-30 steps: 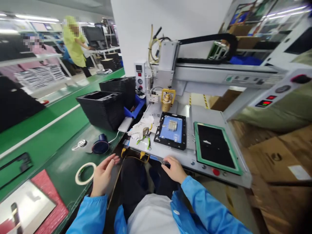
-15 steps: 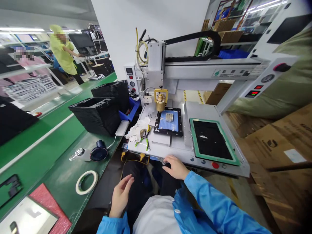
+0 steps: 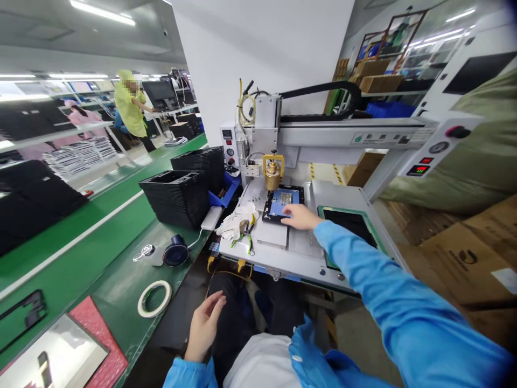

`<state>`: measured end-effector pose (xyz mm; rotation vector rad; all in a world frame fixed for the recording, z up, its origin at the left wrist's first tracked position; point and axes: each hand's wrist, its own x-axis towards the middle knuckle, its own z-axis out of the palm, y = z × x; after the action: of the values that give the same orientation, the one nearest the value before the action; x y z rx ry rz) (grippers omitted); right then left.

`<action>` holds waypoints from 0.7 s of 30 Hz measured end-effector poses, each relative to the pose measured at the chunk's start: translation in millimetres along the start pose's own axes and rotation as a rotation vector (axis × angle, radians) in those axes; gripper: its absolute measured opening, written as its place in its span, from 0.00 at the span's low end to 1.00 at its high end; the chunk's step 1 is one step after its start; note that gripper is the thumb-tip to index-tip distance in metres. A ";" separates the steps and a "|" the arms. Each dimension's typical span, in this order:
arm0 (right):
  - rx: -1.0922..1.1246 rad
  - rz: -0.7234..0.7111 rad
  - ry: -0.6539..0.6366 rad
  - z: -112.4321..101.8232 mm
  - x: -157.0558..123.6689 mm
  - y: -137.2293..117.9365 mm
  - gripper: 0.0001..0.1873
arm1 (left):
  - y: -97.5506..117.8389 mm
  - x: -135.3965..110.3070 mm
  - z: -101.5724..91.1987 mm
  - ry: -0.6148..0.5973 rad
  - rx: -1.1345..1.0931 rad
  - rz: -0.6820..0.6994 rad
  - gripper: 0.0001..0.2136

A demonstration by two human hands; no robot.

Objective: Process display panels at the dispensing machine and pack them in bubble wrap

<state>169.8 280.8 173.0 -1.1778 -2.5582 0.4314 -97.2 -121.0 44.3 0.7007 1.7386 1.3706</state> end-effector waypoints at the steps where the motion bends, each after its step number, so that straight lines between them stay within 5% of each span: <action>1: -0.042 0.052 0.006 -5.0 16.5 5.3 0.13 | 0.1 0.6 0.9 -0.003 -0.002 0.004 0.38; 5: -0.213 0.195 -0.080 -14.8 63.2 17.7 0.14 | -5.1 3.7 2.5 -0.016 -0.011 0.027 0.39; 10: -0.338 0.172 -0.274 -13.1 86.7 13.5 0.16 | -15.9 0.8 -3.2 -0.002 -0.006 0.071 0.37; 16: -0.377 0.087 -0.353 -2.1 71.5 -4.4 0.13 | -31.1 -11.3 -11.6 0.040 -0.003 0.061 0.34; 21: -0.270 0.068 -0.313 7.5 40.8 -12.9 0.13 | -29.1 0.0 1.1 -0.042 0.057 0.135 0.29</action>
<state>132.7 303.1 176.7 -1.3890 -2.9243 0.3127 -94.8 -128.0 16.2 0.8867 1.7287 1.3910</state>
